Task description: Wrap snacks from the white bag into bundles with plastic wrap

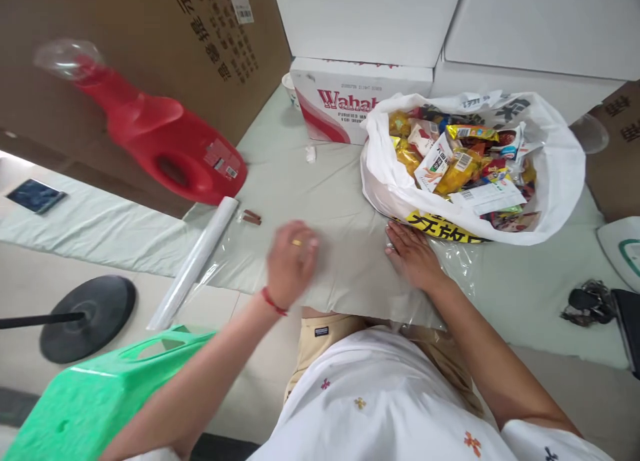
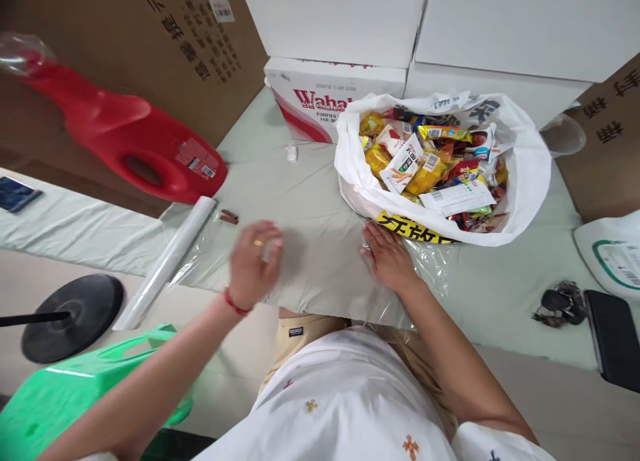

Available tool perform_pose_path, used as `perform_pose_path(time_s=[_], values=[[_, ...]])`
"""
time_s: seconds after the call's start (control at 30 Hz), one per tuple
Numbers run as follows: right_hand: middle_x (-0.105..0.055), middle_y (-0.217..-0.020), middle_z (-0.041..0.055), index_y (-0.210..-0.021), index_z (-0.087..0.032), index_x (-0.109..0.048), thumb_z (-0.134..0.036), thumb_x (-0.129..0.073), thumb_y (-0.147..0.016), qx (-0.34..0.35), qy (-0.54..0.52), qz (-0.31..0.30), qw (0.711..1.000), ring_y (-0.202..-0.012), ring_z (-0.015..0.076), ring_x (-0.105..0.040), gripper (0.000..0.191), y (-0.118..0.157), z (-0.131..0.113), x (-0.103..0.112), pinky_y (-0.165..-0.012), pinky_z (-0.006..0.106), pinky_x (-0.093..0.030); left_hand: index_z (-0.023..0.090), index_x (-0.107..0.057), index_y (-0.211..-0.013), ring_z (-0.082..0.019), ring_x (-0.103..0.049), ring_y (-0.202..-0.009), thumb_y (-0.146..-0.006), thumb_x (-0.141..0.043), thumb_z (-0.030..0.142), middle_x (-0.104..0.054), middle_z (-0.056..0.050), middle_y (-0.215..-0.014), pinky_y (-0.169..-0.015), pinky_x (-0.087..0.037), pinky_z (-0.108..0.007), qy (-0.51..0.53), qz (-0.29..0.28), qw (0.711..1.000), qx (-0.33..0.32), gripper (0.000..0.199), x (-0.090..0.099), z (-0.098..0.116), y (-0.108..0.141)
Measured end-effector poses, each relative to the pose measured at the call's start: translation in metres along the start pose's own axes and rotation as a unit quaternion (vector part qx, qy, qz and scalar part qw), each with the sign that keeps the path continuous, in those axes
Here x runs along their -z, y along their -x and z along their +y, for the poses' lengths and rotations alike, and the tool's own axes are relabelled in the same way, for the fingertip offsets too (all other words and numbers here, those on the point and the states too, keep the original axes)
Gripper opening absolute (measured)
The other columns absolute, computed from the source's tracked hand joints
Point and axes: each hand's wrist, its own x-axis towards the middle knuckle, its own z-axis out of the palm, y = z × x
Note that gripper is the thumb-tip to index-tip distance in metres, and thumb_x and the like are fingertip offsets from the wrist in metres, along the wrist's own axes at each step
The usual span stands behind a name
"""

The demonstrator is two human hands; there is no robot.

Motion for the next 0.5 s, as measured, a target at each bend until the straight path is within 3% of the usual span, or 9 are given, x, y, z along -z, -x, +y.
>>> perform_pose_path(time_s=[0.1, 0.2, 0.27, 0.33, 0.4, 0.5], values=[[-0.037, -0.175, 0.0118, -0.167, -0.014, -0.042, -0.041, -0.034, -0.113, 0.008, 0.014, -0.017, 1.0, -0.161, 0.0292, -0.037, 0.062, 0.0, 0.001, 0.0, -0.133, 0.053, -0.029, 0.025, -0.071, -0.1, -0.026, -0.067, -0.126, -0.107, -0.039, 0.035, -0.075, -0.012, -0.111, -0.115, -0.051, -0.042, 0.189, -0.098, 0.971, -0.113, 0.034, -0.031, 0.083, 0.019], [-0.035, -0.175, 0.0124, -0.168, -0.014, -0.039, -0.038, -0.038, -0.111, 0.014, 0.022, -0.028, 0.999, -0.162, 0.0299, -0.035, 0.062, 0.001, 0.002, 0.0, -0.133, 0.052, -0.028, 0.024, -0.072, -0.102, -0.026, -0.066, -0.125, -0.105, -0.043, 0.033, -0.075, -0.012, -0.115, -0.114, -0.051, -0.043, 0.263, -0.08, 0.95, -0.148, 0.03, -0.044, 0.123, 0.012], [-0.036, -0.175, 0.0114, -0.168, -0.016, -0.041, -0.04, -0.037, -0.112, 0.015, 0.015, -0.021, 1.0, -0.162, 0.0293, -0.035, 0.061, 0.001, 0.002, 0.0, -0.133, 0.052, -0.028, 0.022, -0.071, -0.102, -0.026, -0.067, -0.116, -0.102, -0.044, 0.028, -0.074, -0.012, -0.111, -0.109, -0.052, -0.043, 0.25, -0.031, 0.963, -0.098, 0.027, -0.045, 0.12, -0.001], [-0.037, -0.175, 0.0106, -0.167, -0.017, -0.043, -0.043, -0.034, -0.113, 0.017, 0.004, -0.008, 1.0, -0.161, 0.0288, -0.036, 0.06, 0.001, 0.001, 0.001, -0.133, 0.052, -0.028, 0.021, -0.07, -0.103, -0.025, -0.067, -0.108, -0.095, -0.047, 0.022, -0.073, -0.011, -0.107, -0.104, -0.054, -0.042, 0.226, -0.02, 0.972, -0.065, 0.024, -0.045, 0.105, -0.013], [-0.038, -0.174, 0.0106, -0.166, -0.016, -0.045, -0.044, -0.034, -0.113, 0.018, -0.004, 0.005, 1.0, -0.161, 0.0288, -0.036, 0.06, 0.001, 0.001, -0.001, -0.134, 0.052, -0.027, 0.02, -0.07, -0.113, -0.026, -0.066, -0.113, -0.087, -0.052, 0.019, -0.073, -0.012, -0.114, -0.107, -0.052, -0.043, 0.219, -0.079, 0.964, -0.125, 0.032, -0.05, 0.093, -0.02], [-0.04, -0.174, 0.0106, -0.166, -0.018, -0.045, -0.038, -0.042, -0.111, 0.019, -0.01, 0.005, 1.0, -0.161, 0.0305, -0.036, 0.059, 0.001, 0.002, -0.006, -0.135, 0.052, -0.025, 0.02, -0.062, -0.141, -0.029, -0.059, -0.137, -0.081, -0.06, 0.018, -0.068, -0.014, -0.141, -0.123, -0.04, -0.048, 0.223, -0.186, 0.917, -0.272, 0.06, -0.067, 0.095, -0.02]])
